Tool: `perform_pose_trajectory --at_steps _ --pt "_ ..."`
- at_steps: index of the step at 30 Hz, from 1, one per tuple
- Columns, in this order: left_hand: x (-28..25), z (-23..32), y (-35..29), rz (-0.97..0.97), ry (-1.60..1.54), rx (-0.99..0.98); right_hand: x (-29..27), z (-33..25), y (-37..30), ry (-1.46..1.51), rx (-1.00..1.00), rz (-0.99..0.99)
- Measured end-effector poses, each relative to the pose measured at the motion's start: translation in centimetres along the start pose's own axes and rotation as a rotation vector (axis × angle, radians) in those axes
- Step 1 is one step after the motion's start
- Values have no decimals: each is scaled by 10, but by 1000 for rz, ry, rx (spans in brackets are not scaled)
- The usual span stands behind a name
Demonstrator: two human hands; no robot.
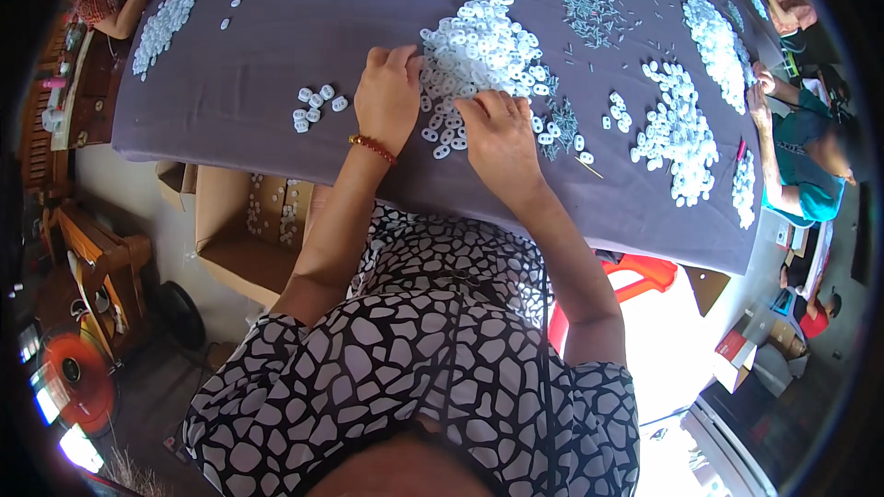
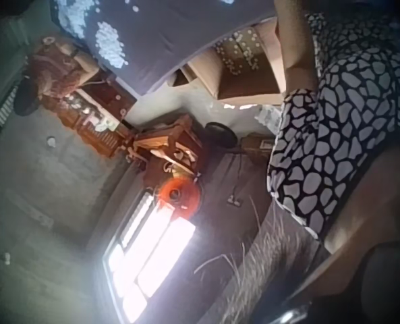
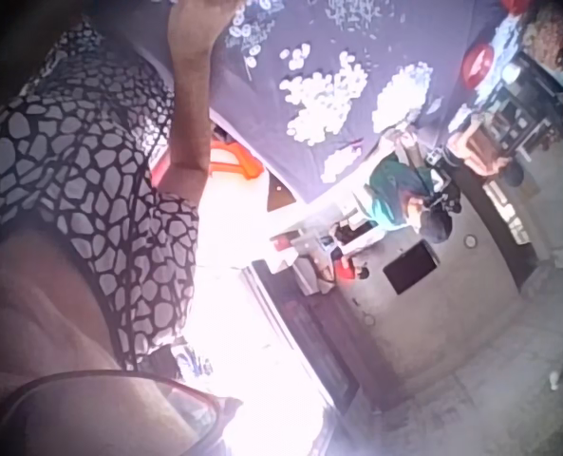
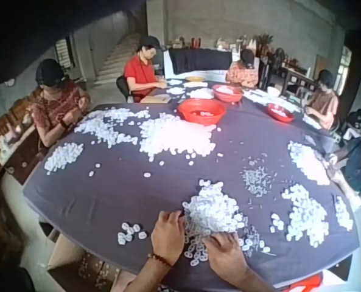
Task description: The person assembles small plastic components by fitting parts together by hand and placing the assembled pieces onto the table.
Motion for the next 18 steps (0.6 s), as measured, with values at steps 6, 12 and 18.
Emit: perform_pose_trajectory --at_steps 6,12,18 --pt "3 5 -3 -118 -71 -66 2 -2 -10 -1 -19 -72" --pt "6 -4 -3 -118 -199 -78 -5 -3 -12 40 -15 -52" --pt "10 -4 11 -89 -132 -46 -26 9 -27 133 69 28"
Point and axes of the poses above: each hand's wrist, its own y-axis towards the middle knuckle, its own x-axis out of the palm, z = x × y, the point moved 8 cm from there along y, towards the middle knuckle, and after that the axes turned 14 degrees about -y, right-handed, at the moved point
